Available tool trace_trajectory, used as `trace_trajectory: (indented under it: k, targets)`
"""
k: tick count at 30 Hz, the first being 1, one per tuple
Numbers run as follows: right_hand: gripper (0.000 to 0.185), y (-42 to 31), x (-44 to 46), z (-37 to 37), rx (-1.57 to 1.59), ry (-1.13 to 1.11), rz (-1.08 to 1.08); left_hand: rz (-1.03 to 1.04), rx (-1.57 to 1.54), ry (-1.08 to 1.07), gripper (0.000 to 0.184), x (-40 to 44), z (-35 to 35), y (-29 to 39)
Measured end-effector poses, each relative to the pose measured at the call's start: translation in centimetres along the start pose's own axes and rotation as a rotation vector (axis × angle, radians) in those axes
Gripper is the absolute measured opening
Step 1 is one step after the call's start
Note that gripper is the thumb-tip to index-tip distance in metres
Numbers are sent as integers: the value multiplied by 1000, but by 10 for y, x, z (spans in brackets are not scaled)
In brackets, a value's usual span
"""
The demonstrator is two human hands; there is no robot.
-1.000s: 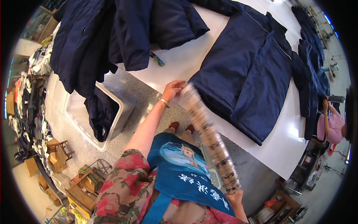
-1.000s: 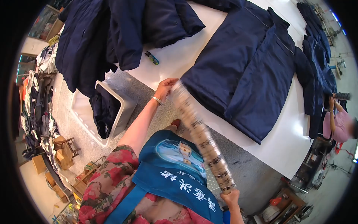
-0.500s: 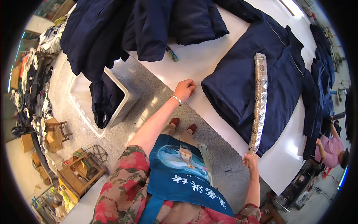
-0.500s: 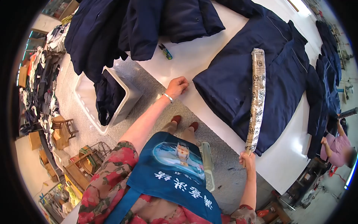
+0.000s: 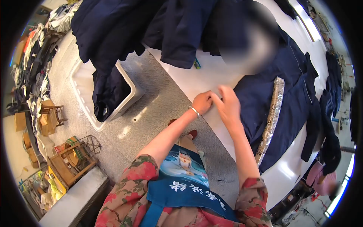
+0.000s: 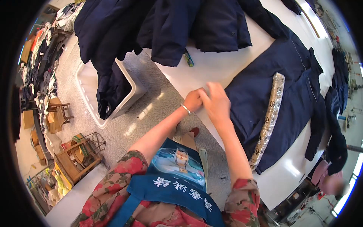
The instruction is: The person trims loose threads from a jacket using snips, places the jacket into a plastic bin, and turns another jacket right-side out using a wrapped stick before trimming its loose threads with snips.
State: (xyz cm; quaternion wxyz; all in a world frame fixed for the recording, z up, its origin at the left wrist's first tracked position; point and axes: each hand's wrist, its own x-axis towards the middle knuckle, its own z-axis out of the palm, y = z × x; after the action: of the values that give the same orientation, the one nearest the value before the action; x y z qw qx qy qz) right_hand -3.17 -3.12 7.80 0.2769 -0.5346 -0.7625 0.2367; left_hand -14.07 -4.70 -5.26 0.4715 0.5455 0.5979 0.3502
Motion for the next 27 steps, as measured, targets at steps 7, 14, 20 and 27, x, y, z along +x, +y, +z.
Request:
trace_trajectory:
  k: [7, 14, 20, 27]
  targets:
    - [27, 20, 114, 165, -215, 55, -70, 75, 168, 95, 30, 2, 1, -32]
    - [15, 58, 121, 169, -115, 27, -120, 13, 3, 51, 20, -3, -10, -11]
    - [11, 20, 17, 42, 1002, -209, 474, 42, 53, 51, 14, -5, -5, -13]
    - [22, 20, -105, 24, 1153, -103, 837, -78, -86, -33, 13, -5, -5, -11]
